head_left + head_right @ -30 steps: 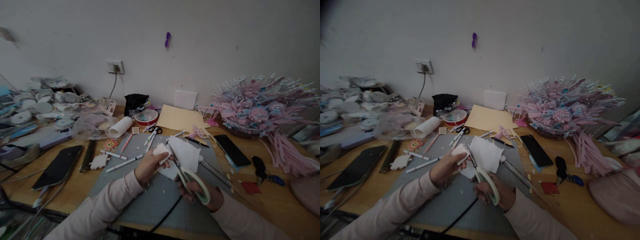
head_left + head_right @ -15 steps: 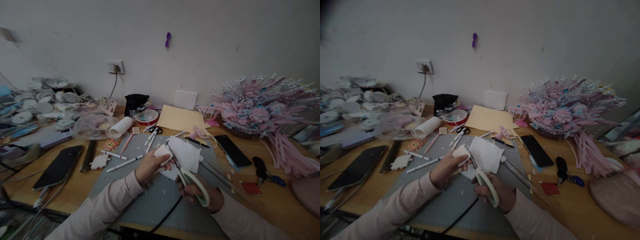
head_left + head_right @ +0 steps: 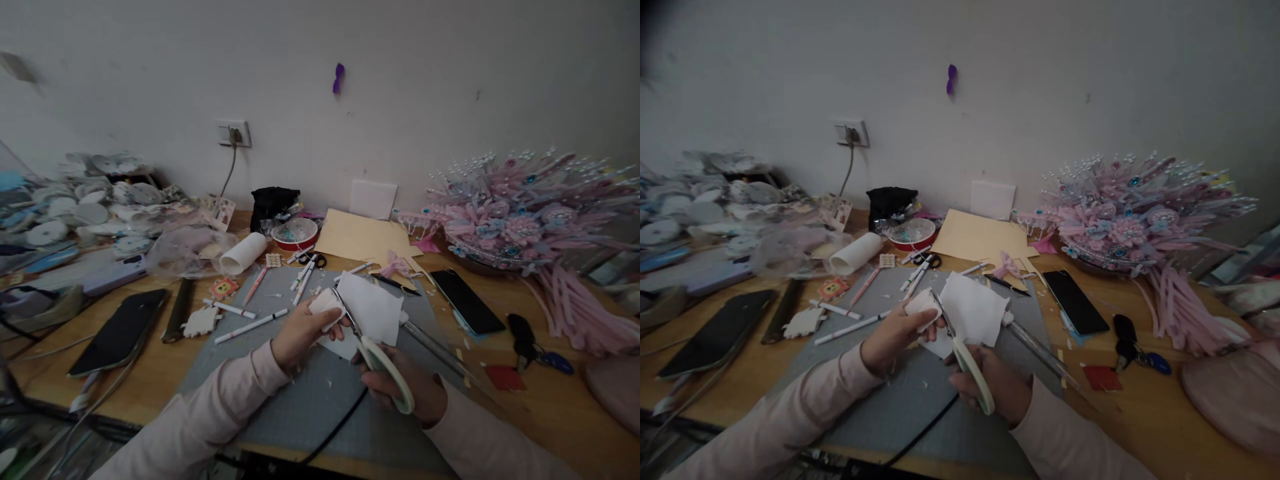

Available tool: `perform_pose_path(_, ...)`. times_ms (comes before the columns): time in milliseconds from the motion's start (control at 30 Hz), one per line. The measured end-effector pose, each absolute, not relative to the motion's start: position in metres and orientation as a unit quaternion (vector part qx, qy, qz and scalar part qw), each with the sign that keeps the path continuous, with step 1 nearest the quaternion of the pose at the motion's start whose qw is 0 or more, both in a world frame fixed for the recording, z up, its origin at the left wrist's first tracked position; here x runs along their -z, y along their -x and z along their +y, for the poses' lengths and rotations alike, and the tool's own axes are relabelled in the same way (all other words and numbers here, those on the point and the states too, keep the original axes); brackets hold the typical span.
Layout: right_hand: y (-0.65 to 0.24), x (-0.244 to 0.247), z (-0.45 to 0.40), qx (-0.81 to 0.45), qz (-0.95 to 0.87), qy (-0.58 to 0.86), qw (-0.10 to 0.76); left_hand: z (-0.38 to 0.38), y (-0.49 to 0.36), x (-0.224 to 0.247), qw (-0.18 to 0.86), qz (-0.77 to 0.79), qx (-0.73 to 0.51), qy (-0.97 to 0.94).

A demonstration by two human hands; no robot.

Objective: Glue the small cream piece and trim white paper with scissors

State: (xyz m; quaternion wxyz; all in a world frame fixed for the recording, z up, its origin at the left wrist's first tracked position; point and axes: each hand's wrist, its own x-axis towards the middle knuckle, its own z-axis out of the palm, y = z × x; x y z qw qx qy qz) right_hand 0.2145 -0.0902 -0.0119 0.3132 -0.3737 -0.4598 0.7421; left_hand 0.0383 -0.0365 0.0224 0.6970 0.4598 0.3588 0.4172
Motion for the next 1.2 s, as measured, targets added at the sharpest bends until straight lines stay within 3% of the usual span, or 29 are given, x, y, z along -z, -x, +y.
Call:
perform_pose_path(267,-0.215,0.001,-0.093,-0.746,-0.386,0.403,0.363,-0.034,-0.034,-0.016,0.703,0.359,-0.414,-0.452)
perform_pose_path(1200,-0.221,0.008,-0.088,-0.756,-0.443,0.355,0.326,-0.032,-0.030,-0.014,0.696,0.371,-0.377,-0.486)
